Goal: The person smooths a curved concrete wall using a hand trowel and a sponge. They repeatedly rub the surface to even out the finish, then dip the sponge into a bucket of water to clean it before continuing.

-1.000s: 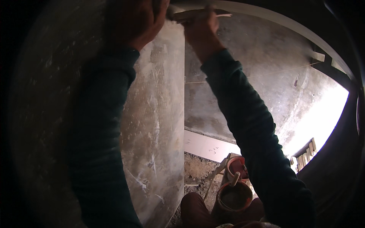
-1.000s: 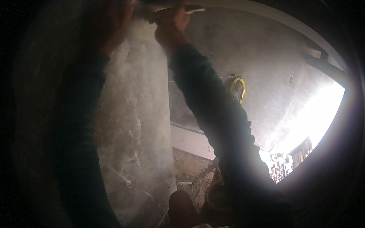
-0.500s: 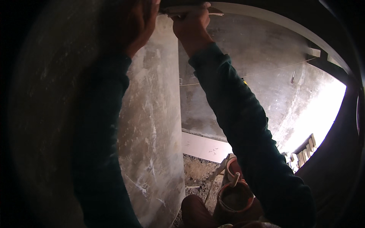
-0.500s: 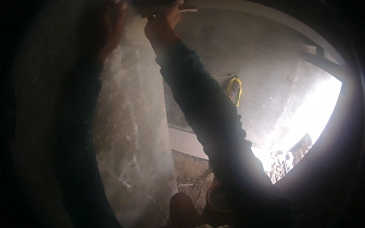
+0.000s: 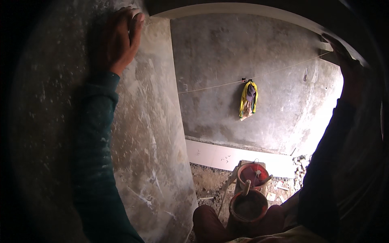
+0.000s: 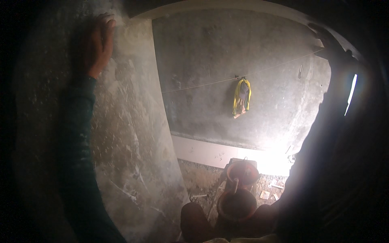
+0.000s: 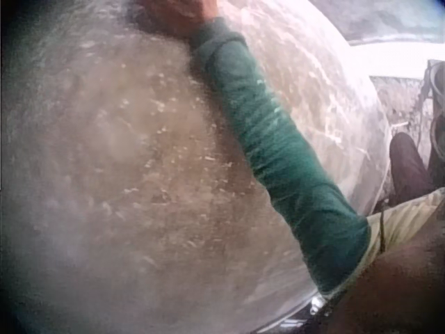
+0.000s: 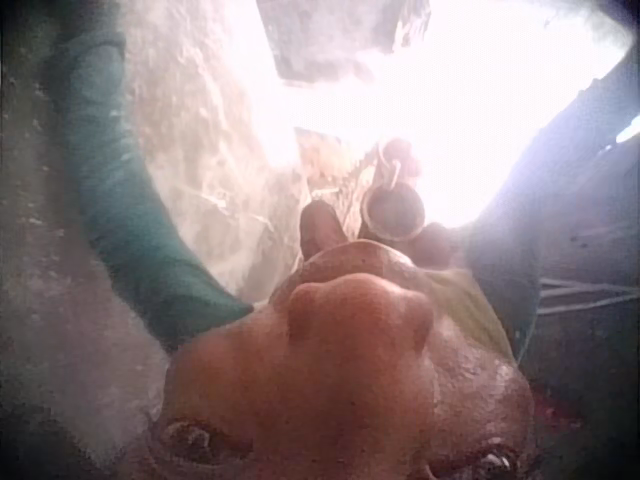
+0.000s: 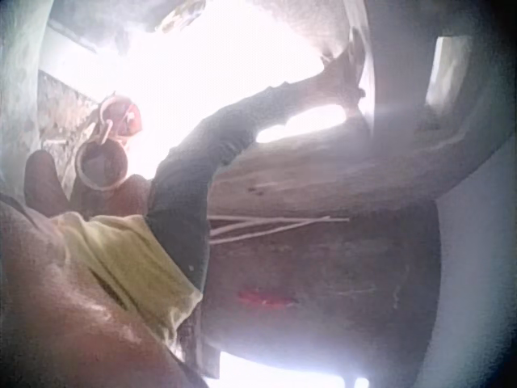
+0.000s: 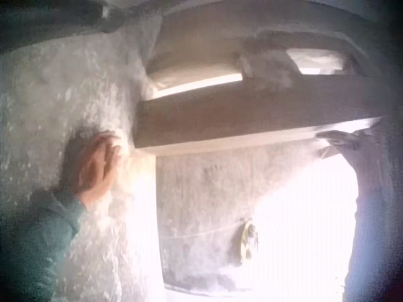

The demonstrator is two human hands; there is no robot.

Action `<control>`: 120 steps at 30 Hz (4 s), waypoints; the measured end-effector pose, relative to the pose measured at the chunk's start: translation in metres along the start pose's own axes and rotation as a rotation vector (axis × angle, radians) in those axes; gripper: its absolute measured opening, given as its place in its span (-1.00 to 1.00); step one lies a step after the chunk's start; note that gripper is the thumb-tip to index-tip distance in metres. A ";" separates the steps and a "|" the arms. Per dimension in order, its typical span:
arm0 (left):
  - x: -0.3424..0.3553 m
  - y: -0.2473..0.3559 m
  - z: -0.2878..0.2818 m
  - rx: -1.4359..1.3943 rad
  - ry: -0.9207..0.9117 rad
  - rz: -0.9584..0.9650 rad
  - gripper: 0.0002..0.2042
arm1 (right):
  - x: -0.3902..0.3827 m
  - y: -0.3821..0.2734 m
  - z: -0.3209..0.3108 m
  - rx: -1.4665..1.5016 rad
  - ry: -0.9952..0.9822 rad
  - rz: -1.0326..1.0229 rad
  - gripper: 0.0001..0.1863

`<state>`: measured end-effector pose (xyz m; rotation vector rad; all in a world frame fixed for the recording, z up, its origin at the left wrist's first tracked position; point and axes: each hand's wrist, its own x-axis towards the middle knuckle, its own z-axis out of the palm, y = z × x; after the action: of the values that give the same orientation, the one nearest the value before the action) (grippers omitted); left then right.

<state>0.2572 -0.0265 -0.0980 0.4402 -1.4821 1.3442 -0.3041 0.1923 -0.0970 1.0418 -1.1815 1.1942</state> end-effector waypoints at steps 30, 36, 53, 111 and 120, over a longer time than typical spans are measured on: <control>0.000 -0.006 0.008 -0.176 0.186 -0.083 -0.51 | -0.003 -0.251 0.193 -0.157 0.020 -0.737 -0.37; 0.003 -0.006 0.004 -0.125 0.158 -0.059 -0.56 | 0.003 -0.015 0.021 -0.423 -0.105 -0.650 -0.21; 0.001 -0.002 0.006 0.159 0.045 0.013 -0.63 | 0.012 -0.250 0.178 0.025 0.002 -0.826 -0.41; 0.001 0.010 0.002 -0.063 -0.165 -0.160 -0.43 | 0.004 -0.063 -0.016 0.426 -0.006 -0.096 -0.63; -0.009 -0.007 0.019 0.080 -0.132 -0.135 -0.46 | -0.008 -0.029 -0.009 0.179 0.045 -0.100 -0.67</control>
<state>0.2585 -0.0485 -0.0989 0.6796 -1.4814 1.2908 -0.2748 0.1969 -0.1057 1.1876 -0.9898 1.2550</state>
